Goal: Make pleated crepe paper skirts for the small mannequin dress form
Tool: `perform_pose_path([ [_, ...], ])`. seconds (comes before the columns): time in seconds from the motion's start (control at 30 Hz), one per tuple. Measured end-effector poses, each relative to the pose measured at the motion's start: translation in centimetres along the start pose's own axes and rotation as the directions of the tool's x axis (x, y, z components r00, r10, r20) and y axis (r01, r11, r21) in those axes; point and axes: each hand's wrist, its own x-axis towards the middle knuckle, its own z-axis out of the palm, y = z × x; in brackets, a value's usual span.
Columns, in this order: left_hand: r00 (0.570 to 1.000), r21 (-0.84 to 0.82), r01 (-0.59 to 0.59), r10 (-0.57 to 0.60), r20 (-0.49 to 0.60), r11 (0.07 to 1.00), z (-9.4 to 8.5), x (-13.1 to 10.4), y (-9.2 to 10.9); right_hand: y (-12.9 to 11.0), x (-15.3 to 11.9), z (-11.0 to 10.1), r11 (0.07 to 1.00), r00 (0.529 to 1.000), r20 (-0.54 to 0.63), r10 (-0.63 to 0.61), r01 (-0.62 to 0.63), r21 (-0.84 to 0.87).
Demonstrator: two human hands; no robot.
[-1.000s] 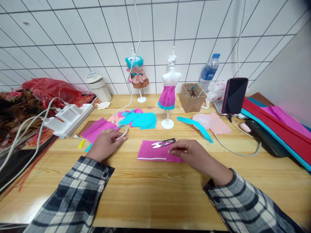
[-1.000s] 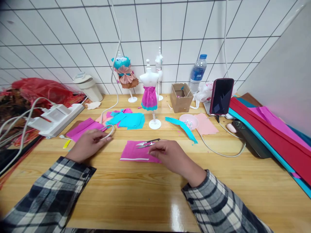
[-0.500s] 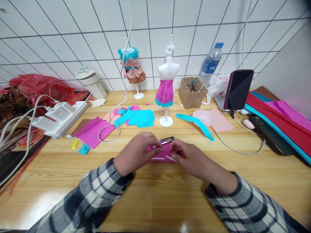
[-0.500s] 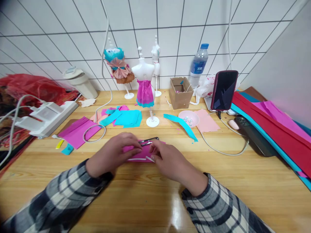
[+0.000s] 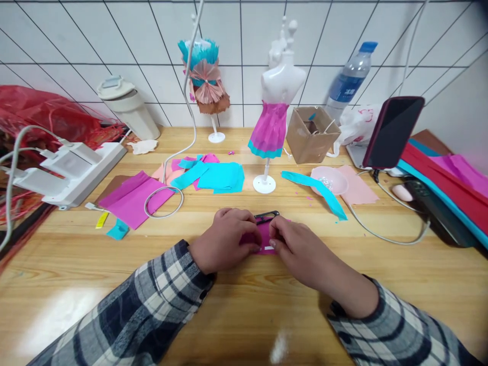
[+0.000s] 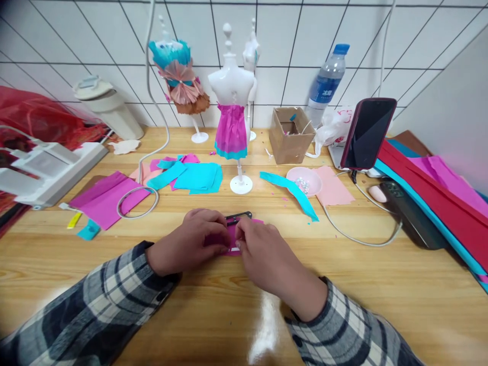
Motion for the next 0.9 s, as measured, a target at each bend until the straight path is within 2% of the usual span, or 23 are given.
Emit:
perform_pose_path([
  [0.27, 0.999, 0.009, -0.037, 0.038, -0.023, 0.999, 0.1, 0.2, -0.1, -0.5, -0.1, 0.8, 0.980, 1.000, -0.006, 0.002, -0.003, -0.200],
  [0.57, 1.000, 0.035, -0.007, 0.007, 0.004, 0.999, 0.0, 0.1, 0.1, -0.9, -0.1, 1.1, 0.941, 1.000, -0.013, 0.001, -0.006, -0.337],
  [0.9, 1.000, 0.039, -0.021, 0.022, -0.015, 0.999, -0.1, 0.1, 0.1, -1.1, -0.4, 1.2, 0.928, 1.000, -0.023, 0.002, -0.010, -0.372],
])
